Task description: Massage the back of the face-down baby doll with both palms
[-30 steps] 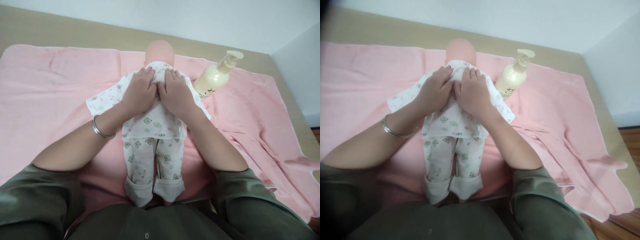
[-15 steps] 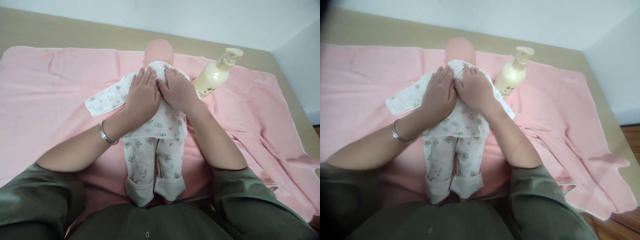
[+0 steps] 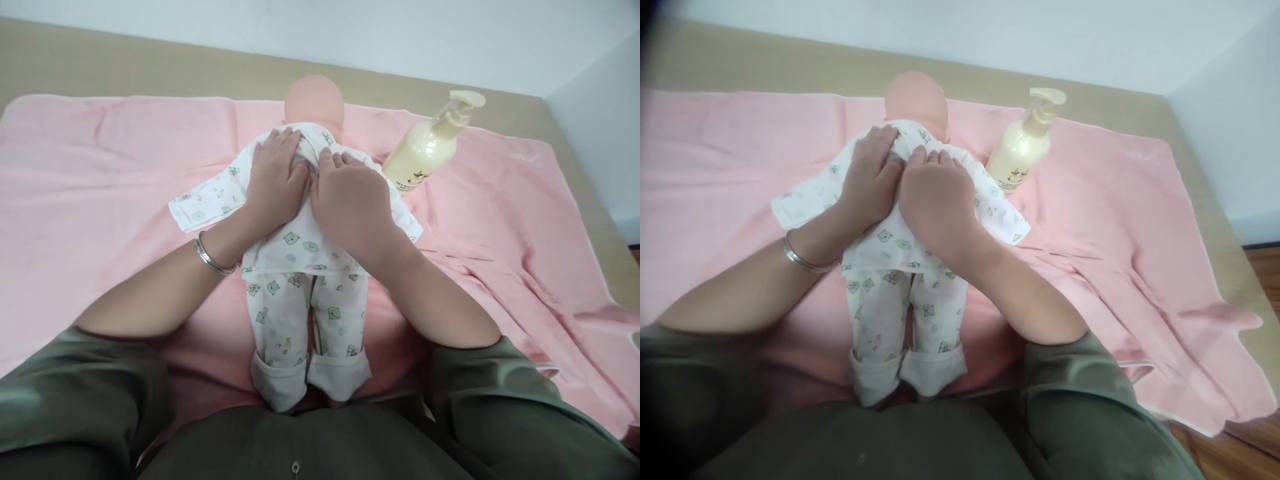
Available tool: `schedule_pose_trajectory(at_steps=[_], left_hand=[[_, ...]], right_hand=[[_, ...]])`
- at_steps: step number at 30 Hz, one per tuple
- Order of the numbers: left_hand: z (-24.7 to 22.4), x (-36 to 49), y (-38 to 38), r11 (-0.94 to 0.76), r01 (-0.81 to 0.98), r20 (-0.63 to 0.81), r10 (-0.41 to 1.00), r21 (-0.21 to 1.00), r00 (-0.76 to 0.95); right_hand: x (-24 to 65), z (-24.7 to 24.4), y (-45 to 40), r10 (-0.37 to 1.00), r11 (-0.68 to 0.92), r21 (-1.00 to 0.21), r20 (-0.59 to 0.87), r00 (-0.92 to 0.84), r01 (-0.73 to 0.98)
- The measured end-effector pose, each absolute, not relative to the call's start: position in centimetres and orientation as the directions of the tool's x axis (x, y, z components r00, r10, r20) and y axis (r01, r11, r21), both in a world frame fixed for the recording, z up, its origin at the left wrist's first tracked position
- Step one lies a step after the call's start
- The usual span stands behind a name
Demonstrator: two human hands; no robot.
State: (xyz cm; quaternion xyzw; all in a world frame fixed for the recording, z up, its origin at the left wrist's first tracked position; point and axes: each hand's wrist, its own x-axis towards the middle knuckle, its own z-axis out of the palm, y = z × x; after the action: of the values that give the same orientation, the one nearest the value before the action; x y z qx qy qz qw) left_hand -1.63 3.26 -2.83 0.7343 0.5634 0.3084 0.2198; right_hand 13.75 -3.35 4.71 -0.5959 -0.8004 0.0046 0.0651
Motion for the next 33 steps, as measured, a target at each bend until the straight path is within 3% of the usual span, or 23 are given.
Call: schedule_pose_trajectory(at_steps=[4,11,20,26,33], left_hand=[[-2.9,-1.5,2.9,-0.292,0.664,0.252,0.955,0.688,0.158],[-3.1,-1.0,3.1,-0.232,0.748,0.172,0.972,0.622,0.158],[-1.3,-0.4,1.5,-0.207,0.778,0.146,0.978,0.592,0.15],[-0.7,0.1,-0.5,-0.329,0.703,0.3,0.939,0.63,0.17],[-0.3,-0.6,1.9,-0.205,0.77,0.147,0.978,0.604,0.145]], right_hand=[[13.9,4.3,-2.1,0.958,0.278,-0.118,0.108,-0.265,0.953],[14.8,3.1,0.5,0.955,0.289,-0.281,0.158,-0.253,0.915],[15.2,3.2,0.9,0.942,0.328,-0.244,0.154,-0.298,0.913],[16.0,3.1,1.6,0.926,0.375,-0.285,0.155,-0.343,0.882],[14.6,3.4,0.0,0.954,0.29,-0.197,0.135,-0.267,0.936]])
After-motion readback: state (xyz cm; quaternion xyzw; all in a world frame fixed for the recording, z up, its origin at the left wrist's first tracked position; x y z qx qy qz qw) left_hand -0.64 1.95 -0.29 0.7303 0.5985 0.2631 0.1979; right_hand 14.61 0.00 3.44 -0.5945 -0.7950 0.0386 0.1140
